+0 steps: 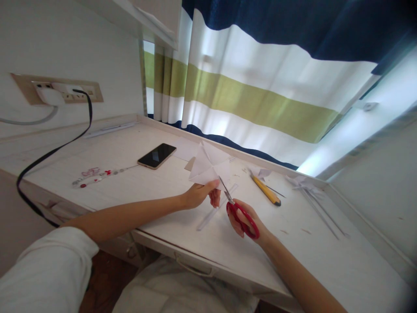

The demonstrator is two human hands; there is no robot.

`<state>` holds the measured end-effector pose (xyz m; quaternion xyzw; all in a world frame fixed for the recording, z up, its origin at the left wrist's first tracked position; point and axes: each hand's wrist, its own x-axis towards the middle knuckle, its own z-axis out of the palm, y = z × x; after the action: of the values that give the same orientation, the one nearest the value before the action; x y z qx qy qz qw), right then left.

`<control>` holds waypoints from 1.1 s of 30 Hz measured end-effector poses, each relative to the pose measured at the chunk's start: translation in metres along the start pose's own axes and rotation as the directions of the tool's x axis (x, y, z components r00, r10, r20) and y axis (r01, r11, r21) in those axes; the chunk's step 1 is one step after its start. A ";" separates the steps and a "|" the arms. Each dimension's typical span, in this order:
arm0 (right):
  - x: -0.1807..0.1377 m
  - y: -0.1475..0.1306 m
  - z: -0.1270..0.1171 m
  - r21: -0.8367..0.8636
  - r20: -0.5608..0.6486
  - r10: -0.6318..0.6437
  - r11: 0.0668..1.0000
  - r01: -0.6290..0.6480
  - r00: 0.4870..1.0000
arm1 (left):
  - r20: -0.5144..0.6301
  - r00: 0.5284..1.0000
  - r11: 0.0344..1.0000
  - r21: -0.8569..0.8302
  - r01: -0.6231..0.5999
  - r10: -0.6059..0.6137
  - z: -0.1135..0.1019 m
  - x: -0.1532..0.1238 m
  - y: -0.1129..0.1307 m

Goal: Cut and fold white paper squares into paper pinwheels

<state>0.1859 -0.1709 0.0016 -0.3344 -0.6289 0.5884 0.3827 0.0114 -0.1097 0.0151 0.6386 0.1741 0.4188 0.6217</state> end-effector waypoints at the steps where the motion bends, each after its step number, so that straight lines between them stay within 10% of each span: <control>1: 0.000 0.000 0.000 0.004 0.006 0.000 1.000 0.000 1.000 | 0.002 1.000 1.000 0.002 0.002 -0.002 0.000 0.000 0.000; 33: -0.001 0.000 0.005 0.045 -0.007 0.043 0.998 -0.042 0.999 | 0.051 0.998 0.998 0.051 0.042 -0.045 0.001 -0.003 -0.002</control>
<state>0.1824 -0.1746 0.0017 -0.3415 -0.6067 0.6090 0.3800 0.0112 -0.1124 0.0122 0.6607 0.1823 0.3838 0.6188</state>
